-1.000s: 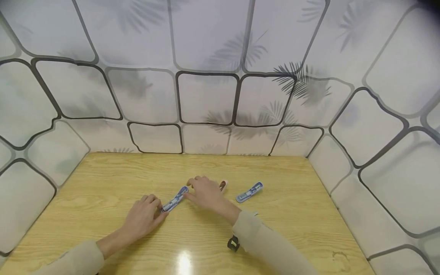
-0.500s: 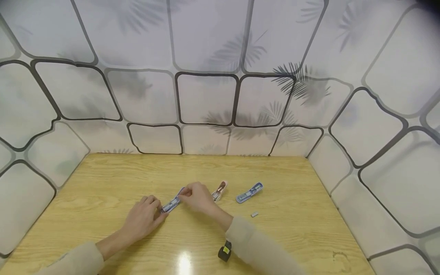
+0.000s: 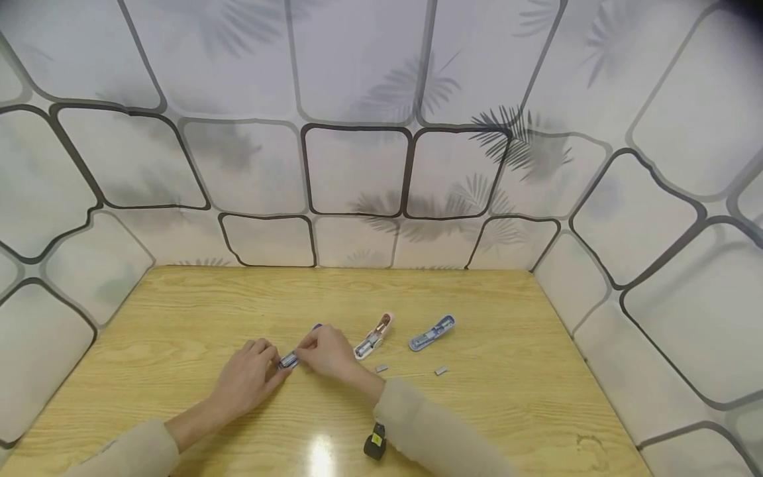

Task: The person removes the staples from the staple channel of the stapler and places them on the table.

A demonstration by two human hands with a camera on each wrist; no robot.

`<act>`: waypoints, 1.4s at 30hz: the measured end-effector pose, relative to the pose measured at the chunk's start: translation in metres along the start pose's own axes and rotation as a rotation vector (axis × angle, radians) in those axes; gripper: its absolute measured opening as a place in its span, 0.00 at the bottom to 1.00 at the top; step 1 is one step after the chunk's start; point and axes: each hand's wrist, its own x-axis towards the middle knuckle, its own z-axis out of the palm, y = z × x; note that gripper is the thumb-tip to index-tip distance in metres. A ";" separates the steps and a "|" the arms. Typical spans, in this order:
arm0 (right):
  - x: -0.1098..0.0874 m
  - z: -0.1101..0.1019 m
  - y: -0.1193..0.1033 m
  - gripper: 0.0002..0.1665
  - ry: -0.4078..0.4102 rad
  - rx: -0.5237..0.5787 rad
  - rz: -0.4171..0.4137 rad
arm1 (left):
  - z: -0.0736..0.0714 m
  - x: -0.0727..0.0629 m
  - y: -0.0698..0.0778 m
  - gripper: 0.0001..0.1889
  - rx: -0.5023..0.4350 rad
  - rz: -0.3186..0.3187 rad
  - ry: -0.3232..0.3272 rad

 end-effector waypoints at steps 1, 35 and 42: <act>0.001 0.001 0.000 0.06 0.000 -0.002 0.001 | 0.000 0.000 0.000 0.14 -0.001 0.001 0.005; 0.000 0.010 -0.006 0.06 -0.021 0.058 0.078 | 0.002 -0.001 -0.001 0.14 0.009 0.029 0.037; -0.001 0.007 -0.008 0.07 -0.048 0.053 0.069 | 0.001 -0.001 -0.001 0.14 0.005 0.024 0.037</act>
